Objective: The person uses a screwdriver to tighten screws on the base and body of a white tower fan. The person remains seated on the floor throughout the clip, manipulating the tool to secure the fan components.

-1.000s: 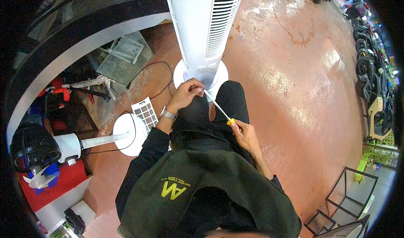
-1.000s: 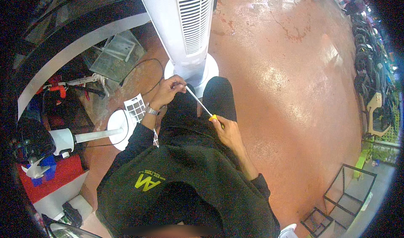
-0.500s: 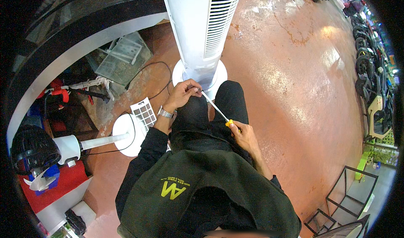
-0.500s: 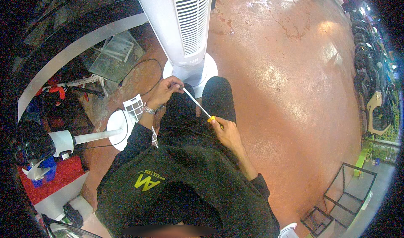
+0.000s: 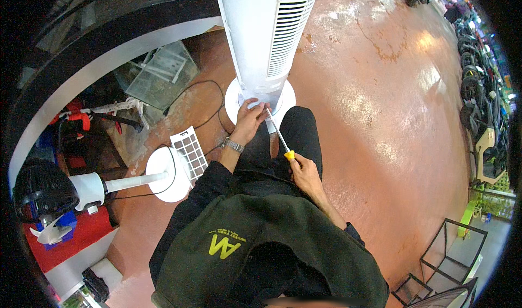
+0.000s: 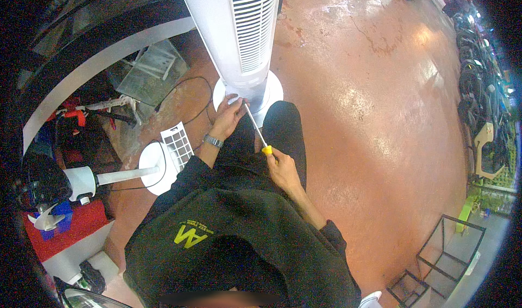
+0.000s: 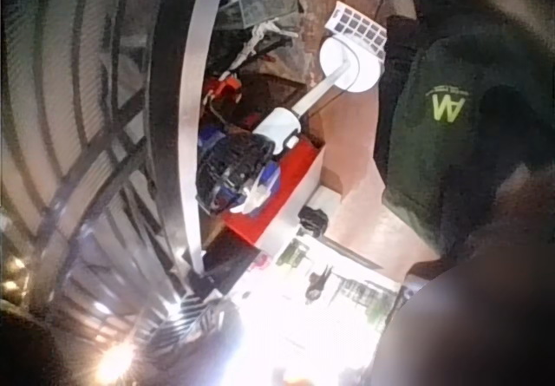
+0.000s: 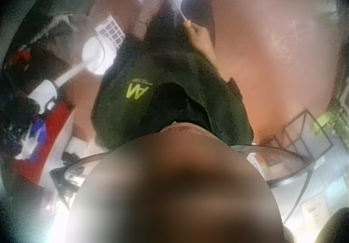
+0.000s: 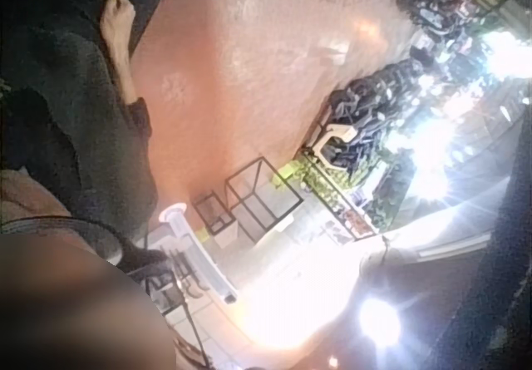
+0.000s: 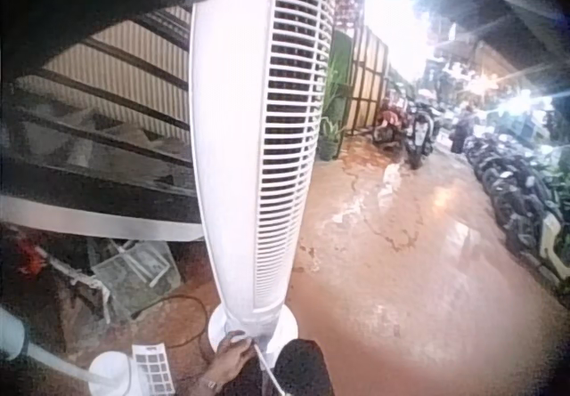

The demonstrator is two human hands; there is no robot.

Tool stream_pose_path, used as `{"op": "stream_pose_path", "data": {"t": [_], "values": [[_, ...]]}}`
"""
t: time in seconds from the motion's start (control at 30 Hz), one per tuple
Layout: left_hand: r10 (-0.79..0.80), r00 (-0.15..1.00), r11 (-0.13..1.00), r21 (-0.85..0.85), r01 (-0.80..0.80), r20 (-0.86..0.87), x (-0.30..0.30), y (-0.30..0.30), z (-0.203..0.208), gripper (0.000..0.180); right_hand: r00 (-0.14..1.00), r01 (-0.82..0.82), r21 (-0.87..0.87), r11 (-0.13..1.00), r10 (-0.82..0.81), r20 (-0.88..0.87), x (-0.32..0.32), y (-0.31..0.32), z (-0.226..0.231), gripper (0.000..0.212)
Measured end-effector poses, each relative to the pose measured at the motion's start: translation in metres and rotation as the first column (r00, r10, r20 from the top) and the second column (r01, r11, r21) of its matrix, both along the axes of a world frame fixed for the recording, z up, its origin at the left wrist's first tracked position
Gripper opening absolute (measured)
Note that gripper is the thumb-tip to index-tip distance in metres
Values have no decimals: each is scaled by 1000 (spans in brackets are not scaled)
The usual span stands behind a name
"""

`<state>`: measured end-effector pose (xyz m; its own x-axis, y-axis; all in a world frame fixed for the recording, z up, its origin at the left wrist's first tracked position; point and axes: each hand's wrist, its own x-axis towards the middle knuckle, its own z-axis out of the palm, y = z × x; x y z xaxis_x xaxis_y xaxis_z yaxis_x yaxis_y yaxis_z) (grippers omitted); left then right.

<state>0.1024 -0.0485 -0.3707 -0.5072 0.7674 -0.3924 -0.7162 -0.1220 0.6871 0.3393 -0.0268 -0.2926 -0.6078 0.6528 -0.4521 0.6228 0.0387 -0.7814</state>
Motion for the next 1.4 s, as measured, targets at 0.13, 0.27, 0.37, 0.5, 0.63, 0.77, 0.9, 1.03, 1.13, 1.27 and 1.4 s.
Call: {"op": "stream_pose_path", "data": {"t": [0.13,0.27,0.37,0.5,0.63,0.77,0.9,1.03,1.13,1.27,1.4], "values": [[29,979,996,74,-45,200,2,5,-18,16,998,-30,133,991,23,50,-11,2,19,31],[-9,985,996,90,-6,173,-3,8,-25,13,998,-32,184,982,22,53,-13,3,14,29],[133,955,989,32,-147,265,5,11,-19,16,1000,3,160,987,-5,17,-20,-5,15,28],[223,899,966,40,-257,378,7,17,-24,16,1000,-15,151,988,18,-17,-25,-14,16,26],[288,851,942,31,-334,438,11,24,-20,15,997,-14,222,975,31,-70,-23,-15,-14,34],[332,802,915,35,-401,496,13,36,-21,15,998,-58,203,977,60,-2,-30,-15,-13,40],[295,773,917,62,-394,561,9,38,-20,15,999,-45,176,983,48,-15,-36,-17,-15,38],[277,761,923,57,-380,587,9,37,-18,15,995,-14,221,975,36,-98,-40,-21,-31,34],[261,765,931,56,-361,589,5,34,-24,14,989,0,105,994,16,-148,-47,-22,-40,34],[248,804,948,36,-317,540,-1,29,-20,13,993,16,-72,997,-24,-118,-55,-24,-28,36],[222,834,955,61,-291,505,-4,26,-19,14,992,27,-108,994,-40,-121,-56,-24,-28,36]]}}
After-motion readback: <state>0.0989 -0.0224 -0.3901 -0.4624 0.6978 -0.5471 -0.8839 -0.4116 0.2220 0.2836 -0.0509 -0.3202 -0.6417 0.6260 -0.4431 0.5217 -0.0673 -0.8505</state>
